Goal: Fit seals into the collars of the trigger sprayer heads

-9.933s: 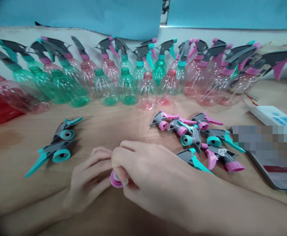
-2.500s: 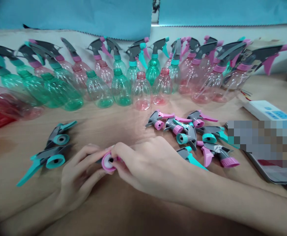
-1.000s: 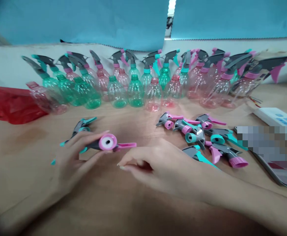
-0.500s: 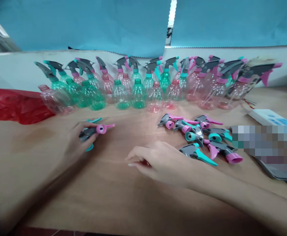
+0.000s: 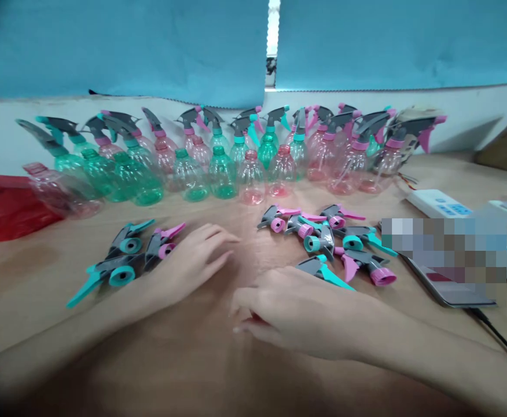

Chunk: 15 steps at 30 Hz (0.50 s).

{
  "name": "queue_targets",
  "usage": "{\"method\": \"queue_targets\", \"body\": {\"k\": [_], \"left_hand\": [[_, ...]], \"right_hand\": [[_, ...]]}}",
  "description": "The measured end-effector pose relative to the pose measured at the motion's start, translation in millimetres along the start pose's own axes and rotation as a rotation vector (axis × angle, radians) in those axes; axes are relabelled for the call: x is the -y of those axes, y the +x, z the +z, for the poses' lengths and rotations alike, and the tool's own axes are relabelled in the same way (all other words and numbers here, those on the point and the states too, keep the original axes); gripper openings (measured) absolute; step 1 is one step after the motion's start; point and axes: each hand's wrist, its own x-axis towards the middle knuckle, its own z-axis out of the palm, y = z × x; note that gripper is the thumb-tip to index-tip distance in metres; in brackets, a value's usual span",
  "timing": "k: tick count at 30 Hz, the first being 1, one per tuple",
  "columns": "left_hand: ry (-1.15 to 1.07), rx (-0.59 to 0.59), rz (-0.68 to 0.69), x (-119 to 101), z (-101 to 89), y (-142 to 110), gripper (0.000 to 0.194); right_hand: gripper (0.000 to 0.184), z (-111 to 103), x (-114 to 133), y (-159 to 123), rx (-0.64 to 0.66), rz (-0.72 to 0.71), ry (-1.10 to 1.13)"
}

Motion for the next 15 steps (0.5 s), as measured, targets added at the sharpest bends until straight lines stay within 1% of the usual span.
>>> {"method": "queue_targets", "body": {"k": [5, 8, 10, 12, 13, 15], "left_hand": [[0.004, 0.014, 0.092, -6.8, 25.7, 70.9, 0.036], [0.017, 0.056, 0.144, -5.1, 34.9, 96.1, 0.035], [0.018, 0.097, 0.184, -2.5, 37.1, 102.5, 0.03], [0.01, 0.12, 0.213, 1.0, 36.9, 102.1, 0.023], [0.005, 0.122, 0.217, 2.9, 36.2, 100.1, 0.02], [-0.006, 0.116, 0.207, 7.0, 34.4, 93.5, 0.018]], "right_hand": [[0.013, -19.8, 1.2, -9.9, 0.071, 0.021, -0.069], [0.019, -36.0, -1.4, -9.3, 0.074, 0.054, -0.095], [0.018, -45.3, -6.6, -7.2, 0.072, 0.065, -0.073], [0.016, -52.3, -14.5, -5.3, 0.099, 0.097, -0.052], [0.016, -55.0, -19.2, -4.8, 0.112, 0.135, -0.05], [0.02, -59.0, -28.9, -4.7, 0.095, 0.223, -0.056]]}}
